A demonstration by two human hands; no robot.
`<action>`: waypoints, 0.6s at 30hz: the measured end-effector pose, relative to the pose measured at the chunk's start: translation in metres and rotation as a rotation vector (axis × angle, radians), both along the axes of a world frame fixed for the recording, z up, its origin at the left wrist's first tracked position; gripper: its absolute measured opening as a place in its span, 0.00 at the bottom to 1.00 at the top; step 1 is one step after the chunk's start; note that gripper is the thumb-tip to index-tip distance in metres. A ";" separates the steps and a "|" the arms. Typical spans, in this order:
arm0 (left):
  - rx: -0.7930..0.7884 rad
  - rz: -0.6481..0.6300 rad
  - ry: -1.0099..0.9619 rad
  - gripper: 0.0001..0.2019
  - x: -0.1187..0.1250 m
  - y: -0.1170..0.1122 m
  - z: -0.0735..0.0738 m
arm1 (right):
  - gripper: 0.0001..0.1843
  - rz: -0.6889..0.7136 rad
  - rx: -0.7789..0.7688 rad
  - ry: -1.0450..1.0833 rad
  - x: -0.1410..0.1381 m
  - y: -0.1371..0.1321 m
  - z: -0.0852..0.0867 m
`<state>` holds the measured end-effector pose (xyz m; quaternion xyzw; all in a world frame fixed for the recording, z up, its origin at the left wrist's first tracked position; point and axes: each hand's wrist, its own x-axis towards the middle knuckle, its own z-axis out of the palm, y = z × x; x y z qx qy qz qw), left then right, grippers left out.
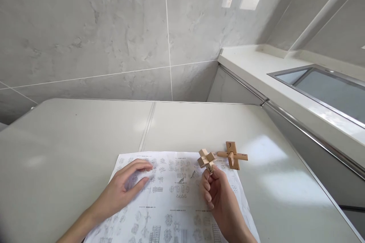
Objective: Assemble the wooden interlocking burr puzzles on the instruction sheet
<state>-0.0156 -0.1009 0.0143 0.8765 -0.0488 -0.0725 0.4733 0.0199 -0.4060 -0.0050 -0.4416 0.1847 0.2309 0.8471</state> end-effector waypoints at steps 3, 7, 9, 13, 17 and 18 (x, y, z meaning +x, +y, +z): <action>0.049 0.022 -0.037 0.12 0.004 0.004 -0.001 | 0.21 -0.051 0.090 0.022 0.003 0.000 -0.002; 0.061 0.058 -0.053 0.13 0.009 0.011 0.000 | 0.22 -0.082 0.137 0.045 0.005 0.002 -0.003; 0.064 0.134 -0.066 0.15 0.013 0.018 0.001 | 0.22 -0.092 0.165 0.055 0.006 0.002 -0.004; 0.074 0.347 -0.100 0.18 0.023 0.042 0.000 | 0.22 -0.090 0.183 0.060 0.006 0.000 -0.004; 0.054 0.509 -0.104 0.21 0.029 0.055 -0.001 | 0.23 0.000 0.202 0.038 -0.002 0.005 -0.001; 0.051 0.523 -0.108 0.21 0.030 0.055 -0.001 | 0.22 0.061 0.185 0.016 -0.005 0.007 0.000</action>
